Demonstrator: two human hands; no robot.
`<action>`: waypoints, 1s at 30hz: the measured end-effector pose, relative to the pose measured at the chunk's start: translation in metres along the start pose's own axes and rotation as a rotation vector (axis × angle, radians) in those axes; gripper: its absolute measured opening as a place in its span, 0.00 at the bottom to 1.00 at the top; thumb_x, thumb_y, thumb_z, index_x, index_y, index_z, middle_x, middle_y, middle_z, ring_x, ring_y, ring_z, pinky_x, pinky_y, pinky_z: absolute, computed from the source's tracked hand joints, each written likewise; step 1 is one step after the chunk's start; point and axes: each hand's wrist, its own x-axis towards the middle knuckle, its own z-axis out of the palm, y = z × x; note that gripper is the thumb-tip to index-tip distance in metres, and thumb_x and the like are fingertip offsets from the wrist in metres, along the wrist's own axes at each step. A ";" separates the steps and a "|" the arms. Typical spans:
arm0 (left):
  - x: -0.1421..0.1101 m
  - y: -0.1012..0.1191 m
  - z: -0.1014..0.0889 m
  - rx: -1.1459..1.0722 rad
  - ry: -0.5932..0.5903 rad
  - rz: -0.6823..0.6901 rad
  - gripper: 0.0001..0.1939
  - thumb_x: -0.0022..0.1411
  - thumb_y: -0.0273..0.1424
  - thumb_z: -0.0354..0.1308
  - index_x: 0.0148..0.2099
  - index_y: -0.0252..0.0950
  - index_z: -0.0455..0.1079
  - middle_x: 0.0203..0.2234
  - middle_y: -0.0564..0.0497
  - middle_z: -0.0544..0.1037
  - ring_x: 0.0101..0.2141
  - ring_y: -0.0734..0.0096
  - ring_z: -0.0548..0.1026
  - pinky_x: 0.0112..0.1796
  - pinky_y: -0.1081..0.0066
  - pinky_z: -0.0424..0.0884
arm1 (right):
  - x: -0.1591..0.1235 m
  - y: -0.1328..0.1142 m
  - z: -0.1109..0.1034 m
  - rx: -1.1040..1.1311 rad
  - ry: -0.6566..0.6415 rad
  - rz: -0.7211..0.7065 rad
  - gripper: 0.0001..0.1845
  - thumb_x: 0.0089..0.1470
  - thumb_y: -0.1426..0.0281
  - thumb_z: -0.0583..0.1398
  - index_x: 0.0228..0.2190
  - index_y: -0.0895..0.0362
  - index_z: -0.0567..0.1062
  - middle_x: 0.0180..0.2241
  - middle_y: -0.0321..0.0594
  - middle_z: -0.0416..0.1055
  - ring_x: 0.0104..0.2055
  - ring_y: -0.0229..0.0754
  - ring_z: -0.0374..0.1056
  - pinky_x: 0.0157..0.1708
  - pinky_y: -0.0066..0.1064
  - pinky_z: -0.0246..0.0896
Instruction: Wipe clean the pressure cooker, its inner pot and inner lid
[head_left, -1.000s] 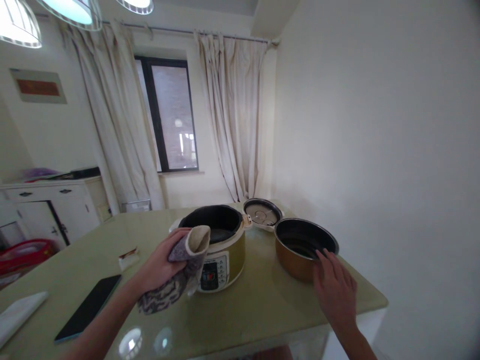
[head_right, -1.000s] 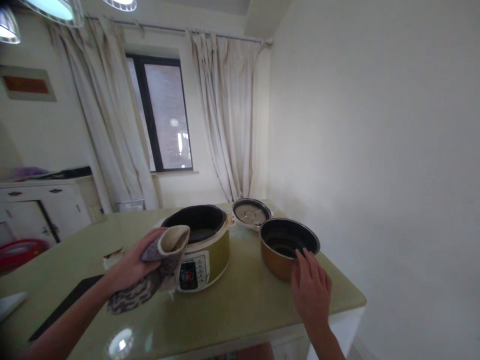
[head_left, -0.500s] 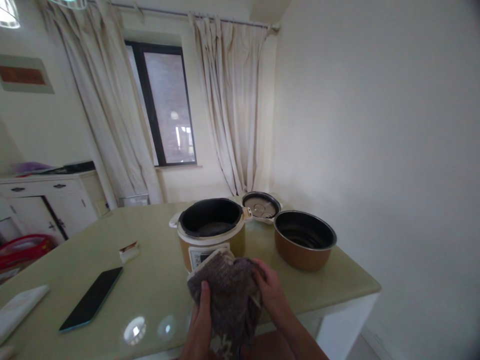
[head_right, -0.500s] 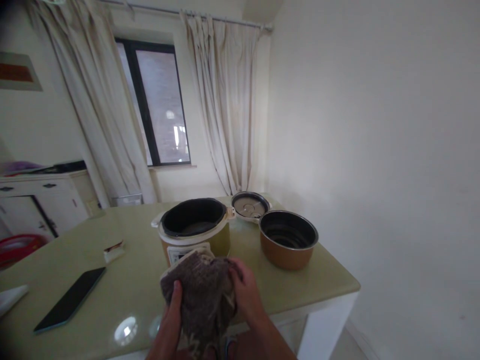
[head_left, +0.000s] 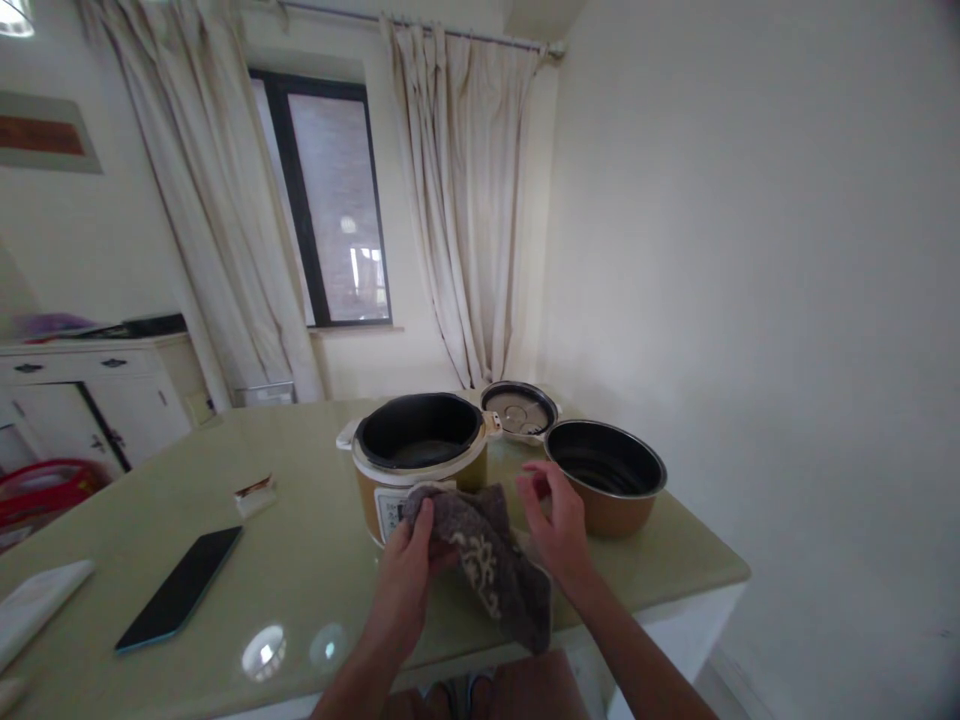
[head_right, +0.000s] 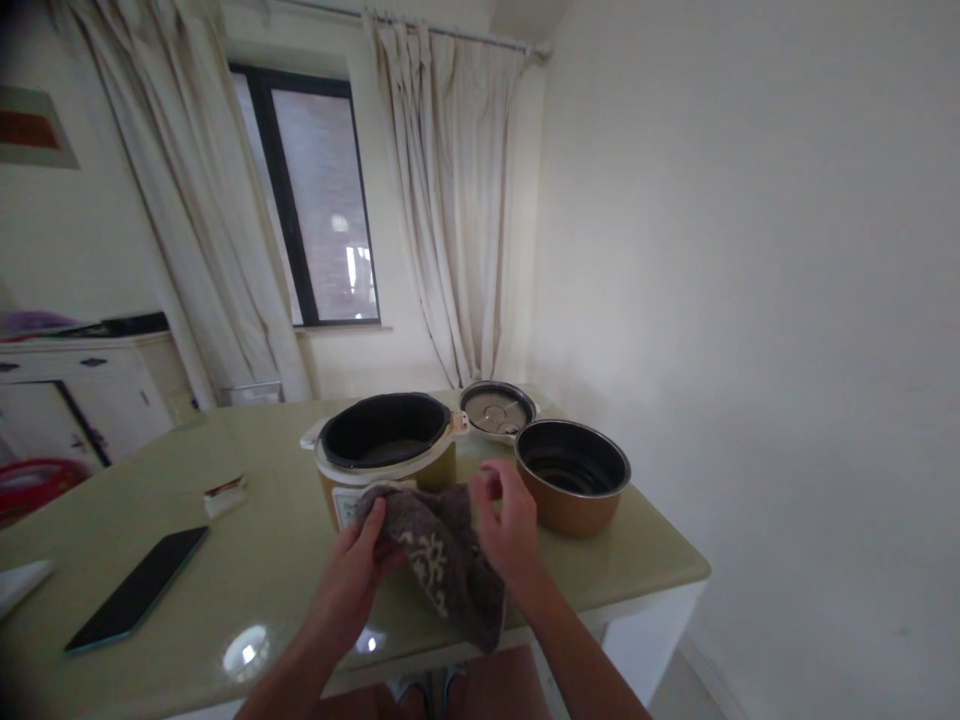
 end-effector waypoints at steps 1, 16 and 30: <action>0.000 0.010 0.009 -0.128 -0.005 -0.031 0.19 0.67 0.50 0.61 0.50 0.40 0.74 0.45 0.44 0.84 0.41 0.61 0.85 0.45 0.59 0.84 | -0.009 -0.008 0.001 0.023 -0.088 -0.024 0.22 0.65 0.57 0.60 0.55 0.54 0.74 0.41 0.45 0.79 0.41 0.49 0.75 0.43 0.38 0.72; 0.028 0.114 -0.010 0.538 0.046 0.575 0.24 0.67 0.53 0.58 0.40 0.36 0.80 0.43 0.43 0.78 0.44 0.57 0.78 0.46 0.56 0.81 | 0.051 -0.005 -0.070 -0.424 -0.105 -0.289 0.19 0.59 0.80 0.53 0.43 0.54 0.79 0.42 0.44 0.73 0.45 0.48 0.72 0.47 0.37 0.70; 0.032 0.173 -0.024 0.192 -0.202 0.537 0.43 0.54 0.49 0.72 0.66 0.37 0.67 0.48 0.44 0.81 0.43 0.59 0.80 0.45 0.60 0.79 | 0.155 -0.064 -0.091 0.002 -0.269 -0.160 0.16 0.65 0.63 0.60 0.52 0.53 0.71 0.41 0.38 0.73 0.33 0.39 0.69 0.35 0.32 0.65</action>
